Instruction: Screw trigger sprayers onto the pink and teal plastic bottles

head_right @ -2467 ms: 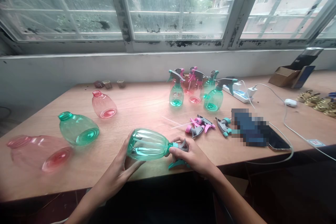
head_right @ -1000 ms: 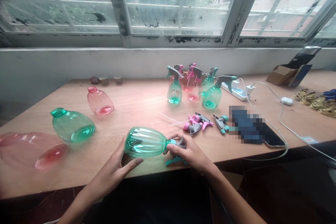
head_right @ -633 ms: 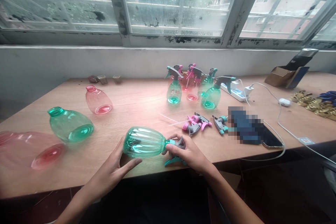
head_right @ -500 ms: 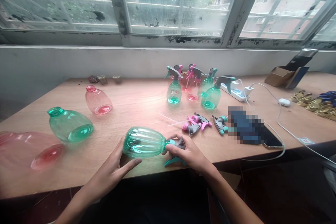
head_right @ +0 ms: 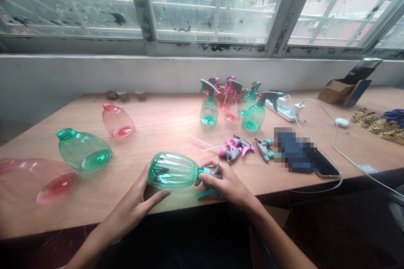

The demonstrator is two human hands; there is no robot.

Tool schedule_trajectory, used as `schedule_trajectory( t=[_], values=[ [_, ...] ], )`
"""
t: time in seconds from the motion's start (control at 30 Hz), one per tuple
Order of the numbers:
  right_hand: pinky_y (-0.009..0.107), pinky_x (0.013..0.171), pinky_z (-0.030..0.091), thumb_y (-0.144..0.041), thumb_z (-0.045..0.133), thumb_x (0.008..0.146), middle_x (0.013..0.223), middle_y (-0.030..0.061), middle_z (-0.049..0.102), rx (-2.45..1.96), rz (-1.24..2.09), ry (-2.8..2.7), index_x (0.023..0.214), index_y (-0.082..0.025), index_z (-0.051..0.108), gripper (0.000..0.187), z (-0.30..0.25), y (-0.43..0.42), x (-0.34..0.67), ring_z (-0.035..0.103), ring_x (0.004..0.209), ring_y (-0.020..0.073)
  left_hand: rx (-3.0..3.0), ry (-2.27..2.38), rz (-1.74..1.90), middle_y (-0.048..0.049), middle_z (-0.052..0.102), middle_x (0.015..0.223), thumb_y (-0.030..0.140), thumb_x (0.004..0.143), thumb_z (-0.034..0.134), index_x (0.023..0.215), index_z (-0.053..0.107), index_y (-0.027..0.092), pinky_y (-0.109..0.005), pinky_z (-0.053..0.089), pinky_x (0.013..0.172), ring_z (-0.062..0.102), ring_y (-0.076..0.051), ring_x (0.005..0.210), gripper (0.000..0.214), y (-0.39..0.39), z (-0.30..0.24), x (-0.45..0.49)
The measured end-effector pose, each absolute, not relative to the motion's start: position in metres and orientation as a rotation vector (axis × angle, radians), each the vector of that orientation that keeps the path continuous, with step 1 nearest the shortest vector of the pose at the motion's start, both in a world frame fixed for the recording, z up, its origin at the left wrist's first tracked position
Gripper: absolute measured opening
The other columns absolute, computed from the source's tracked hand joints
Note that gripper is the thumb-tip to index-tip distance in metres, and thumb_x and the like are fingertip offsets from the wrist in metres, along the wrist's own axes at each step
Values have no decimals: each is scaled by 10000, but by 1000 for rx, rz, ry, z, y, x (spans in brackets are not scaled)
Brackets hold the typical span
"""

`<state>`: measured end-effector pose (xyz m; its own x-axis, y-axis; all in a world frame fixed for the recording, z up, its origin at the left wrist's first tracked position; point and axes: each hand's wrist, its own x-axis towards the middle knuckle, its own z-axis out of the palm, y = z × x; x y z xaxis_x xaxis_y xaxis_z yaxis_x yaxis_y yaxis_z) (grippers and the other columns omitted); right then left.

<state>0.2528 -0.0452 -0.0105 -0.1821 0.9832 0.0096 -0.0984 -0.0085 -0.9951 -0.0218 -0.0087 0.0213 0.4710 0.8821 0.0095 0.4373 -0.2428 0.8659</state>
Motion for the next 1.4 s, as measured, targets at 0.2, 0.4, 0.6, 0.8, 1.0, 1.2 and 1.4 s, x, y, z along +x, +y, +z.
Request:
schedule_trajectory(
  t=[0.2,0.4,0.6,0.8,1.0,1.2,1.4],
  values=[
    [255,688,577,-449,773,923,736,-2,757,-1034,1388,-1272,1067,-187,627,332,-12,-45,253,711,702,148,1860,1108,645,83,359,1669,582,911,651,1538,274,465,-385,227,1379,281,-166,1586,741,-9,21,-22],
    [267,676,584,-448,778,917,733,-5,748,-1023,1404,-1254,1064,-184,625,338,-11,-45,253,700,683,151,1868,1103,653,20,367,1672,569,913,652,1574,244,425,-460,236,1380,294,-225,1588,790,-8,22,-22],
    [276,683,582,-451,780,914,731,5,754,-1046,1382,-1258,1060,-187,632,336,-11,-45,252,709,692,164,1880,1093,684,-2,389,1661,556,909,662,1558,299,400,-488,246,1381,315,-250,1583,759,-9,22,-21],
    [269,674,590,-448,781,916,730,-1,754,-1029,1392,-1261,1059,-187,634,332,-11,-45,253,704,683,154,1874,1110,673,6,382,1665,562,911,655,1564,284,411,-487,234,1384,308,-248,1586,767,-9,23,-21],
    [273,685,599,-452,781,915,735,-1,750,-1034,1397,-1247,1060,-182,631,342,-10,-46,253,705,691,153,1866,1104,659,24,361,1674,570,912,652,1565,259,437,-466,237,1384,287,-234,1594,773,-9,23,-21],
    [293,668,591,-464,784,904,722,9,747,-1063,1381,-1257,1061,-183,635,354,-9,-46,253,700,673,172,1882,1100,656,26,355,1678,564,913,654,1565,253,442,-467,247,1381,289,-237,1594,775,-8,22,-22],
    [279,666,580,-462,783,905,727,7,748,-1053,1377,-1264,1057,-188,647,342,-8,-46,253,693,671,163,1908,1100,668,8,378,1666,552,915,656,1580,233,441,-462,256,1376,320,-237,1581,796,-7,19,-23]
  ],
)
